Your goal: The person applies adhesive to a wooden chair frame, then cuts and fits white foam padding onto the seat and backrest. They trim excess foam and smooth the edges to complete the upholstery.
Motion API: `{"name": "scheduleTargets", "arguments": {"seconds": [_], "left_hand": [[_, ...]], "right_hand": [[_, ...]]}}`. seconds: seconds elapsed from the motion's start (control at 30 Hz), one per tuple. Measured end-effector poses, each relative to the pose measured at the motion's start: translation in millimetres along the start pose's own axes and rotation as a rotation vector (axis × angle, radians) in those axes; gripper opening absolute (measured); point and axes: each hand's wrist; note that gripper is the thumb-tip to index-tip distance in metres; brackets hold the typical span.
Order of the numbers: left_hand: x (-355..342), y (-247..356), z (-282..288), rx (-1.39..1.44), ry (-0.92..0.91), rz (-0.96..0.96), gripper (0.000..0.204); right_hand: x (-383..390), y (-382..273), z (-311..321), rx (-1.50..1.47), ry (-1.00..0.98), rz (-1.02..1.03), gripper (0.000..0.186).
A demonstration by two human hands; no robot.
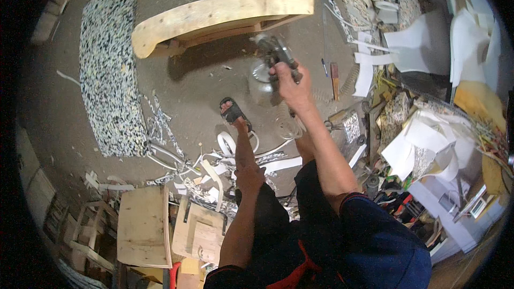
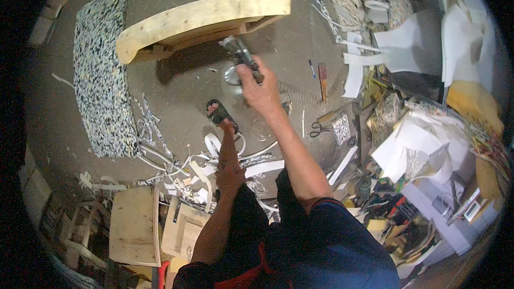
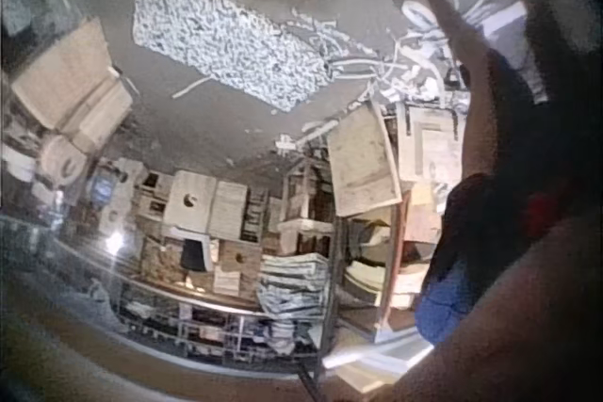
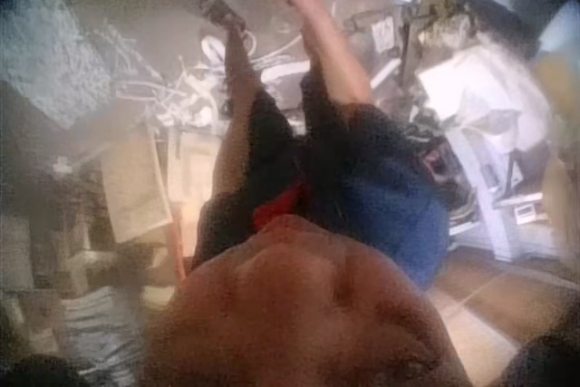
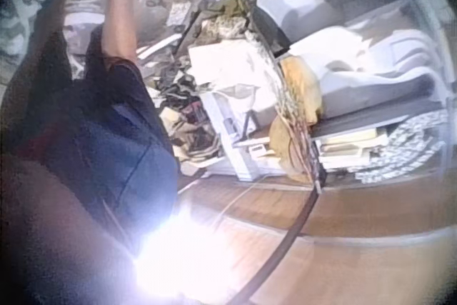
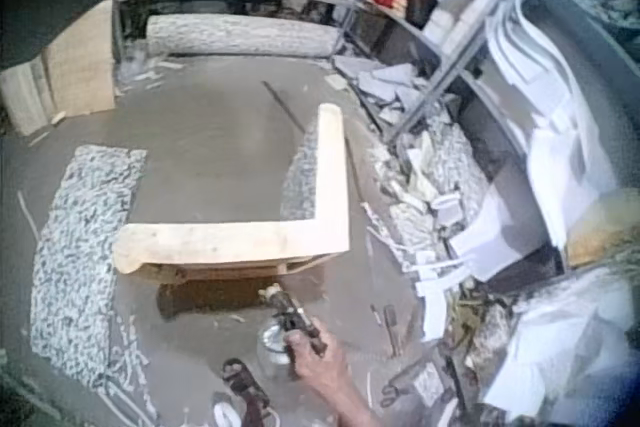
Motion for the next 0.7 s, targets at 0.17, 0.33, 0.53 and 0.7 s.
{"name": "scheduleTargets", "arguments": {"seconds": [0.17, 0.33, 0.53, 0.7], "left_hand": [[-3.0, 9.8, 1.3, -0.085, 0.039, 0.009, 0.072], [-12.3, 30.7, -14.0, -0.161, 0.099, -0.064, 0.064], [3.1, 82.0, -32.8, -0.223, 0.136, -0.108, 0.067], [-11.5, 103.2, -77.3, -0.354, 0.206, -0.114, 0.070]], "right_hand": [[-13.6, 16.9, 74.0, 0.049, 0.253, -0.045, 0.049], [-14.0, 57.9, 156.8, 0.029, 0.379, 0.121, 0.038], [0.4, 168.8, 234.3, 0.028, 0.465, -0.009, 0.022], [-0.2, 292.5, 309.8, 0.231, 0.609, -0.080, 0.026]]}}
Point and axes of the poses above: each hand's wrist, its own x-axis away from the middle knuckle, its own z-axis out of the back of the hand, y = z × x, and after that the axes turned 4 degrees about z, right-handed
